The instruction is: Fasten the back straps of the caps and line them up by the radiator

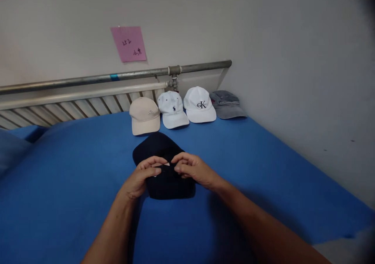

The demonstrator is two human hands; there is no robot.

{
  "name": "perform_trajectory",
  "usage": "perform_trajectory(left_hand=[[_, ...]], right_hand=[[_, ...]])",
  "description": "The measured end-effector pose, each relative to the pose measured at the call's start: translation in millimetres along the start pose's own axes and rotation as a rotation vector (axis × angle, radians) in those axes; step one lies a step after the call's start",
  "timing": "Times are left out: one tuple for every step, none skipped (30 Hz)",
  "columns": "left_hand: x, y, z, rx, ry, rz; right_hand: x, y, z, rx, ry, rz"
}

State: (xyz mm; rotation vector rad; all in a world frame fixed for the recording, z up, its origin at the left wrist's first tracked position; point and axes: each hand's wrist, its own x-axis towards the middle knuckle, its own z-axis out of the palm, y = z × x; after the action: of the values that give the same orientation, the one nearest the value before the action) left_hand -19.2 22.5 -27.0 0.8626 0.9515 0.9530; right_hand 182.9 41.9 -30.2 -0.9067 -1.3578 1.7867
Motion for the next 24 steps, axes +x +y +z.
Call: perform_trajectory(left_hand=[[0.4, 0.7, -1.1, -0.003, -0.017, -0.012], [0.7, 1.3, -2.0, 0.014, -0.029, -0.019], [0.8, 1.8, -2.7, 0.047, -0.035, -0.020], [0.7, 2.3, -3.0, 0.084, -0.035, -0.021], [0.7, 2.7, -3.0, 0.115, -0.029, -0.027], [0.6, 2.9, -2.7, 0.134, -0.019, -0.040], [0.5, 3.1, -2.3, 0.139, -0.006, -0.057], [0.4, 3.1, -1.9, 0.135, 0.009, -0.074], [0.3, 3.0, -1.6, 0.128, 0.022, -0.087], [0.3, 2.8, -1.5, 0.124, 0.031, -0.092], [0.2, 2.6, -1.6, 0.120, 0.034, -0.088], [0.2, 2.5, -1.8, 0.113, 0.034, -0.083], [0.2, 2.3, -2.1, 0.103, 0.030, -0.080], [0.2, 2.2, -2.4, 0.094, 0.023, -0.081], [0.3, 2.2, -2.7, 0.085, 0.018, -0.086], [0.4, 2.3, -2.8, 0.077, 0.015, -0.094], [0.5, 2.3, -2.9, 0.071, 0.015, -0.102], [0.7, 2.3, -2.8, 0.069, 0.021, -0.110], [1.0, 2.3, -2.7, 0.067, 0.034, -0.114], [1.2, 2.1, -2.6, 0.067, 0.049, -0.114], [1.5, 1.9, -2.5, 0.071, 0.063, -0.112], [1.7, 1.7, -2.6, 0.079, 0.071, -0.108], [1.9, 1.5, -2.8, 0.089, 0.074, -0.104], [2.1, 1.2, -3.3, 0.096, 0.072, -0.101]], right_hand=[[0.0, 0.6, 0.3, -0.052, -0.004, 0.010], [0.0, 1.1, 0.1, -0.101, -0.008, 0.015], [0.0, 1.5, -0.5, -0.135, -0.013, 0.018], [0.0, 1.8, -1.3, -0.149, -0.016, 0.021], [0.0, 2.0, -2.2, -0.144, -0.020, 0.027], [0.1, 2.2, -3.2, -0.119, -0.025, 0.035], [0.3, 2.3, -4.2, -0.074, -0.032, 0.040], [0.7, 2.4, -5.0, -0.017, -0.041, 0.041], [1.2, 2.7, -5.8, 0.044, -0.049, 0.035], [1.9, 3.1, -6.4, 0.102, -0.051, 0.023], [2.8, 3.7, -7.0, 0.153, -0.046, 0.009], [3.7, 4.5, -7.5, 0.193, -0.036, -0.004], [4.5, 5.3, -7.9, 0.219, -0.027, -0.010], [5.3, 6.1, -8.4, 0.231, -0.018, -0.010], [5.8, 6.6, -8.8, 0.233, -0.008, -0.006], [6.0, 6.9, -9.1, 0.227, -0.002, 0.004], [5.9, 6.8, -9.3, 0.216, 0.001, 0.018], [5.6, 6.4, -9.3, 0.202, 0.004, 0.030], [5.1, 5.7, -9.0, 0.189, 0.006, 0.041], [4.4, 4.8, -8.5, 0.178, 0.005, 0.051], [3.7, 3.9, -7.9, 0.167, -0.002, 0.060], [3.1, 3.2, -7.1, 0.156, -0.011, 0.066], [2.5, 2.8, -6.4, 0.150, -0.021, 0.069], [2.1, 2.6, -5.7, 0.151, -0.033, 0.072]])
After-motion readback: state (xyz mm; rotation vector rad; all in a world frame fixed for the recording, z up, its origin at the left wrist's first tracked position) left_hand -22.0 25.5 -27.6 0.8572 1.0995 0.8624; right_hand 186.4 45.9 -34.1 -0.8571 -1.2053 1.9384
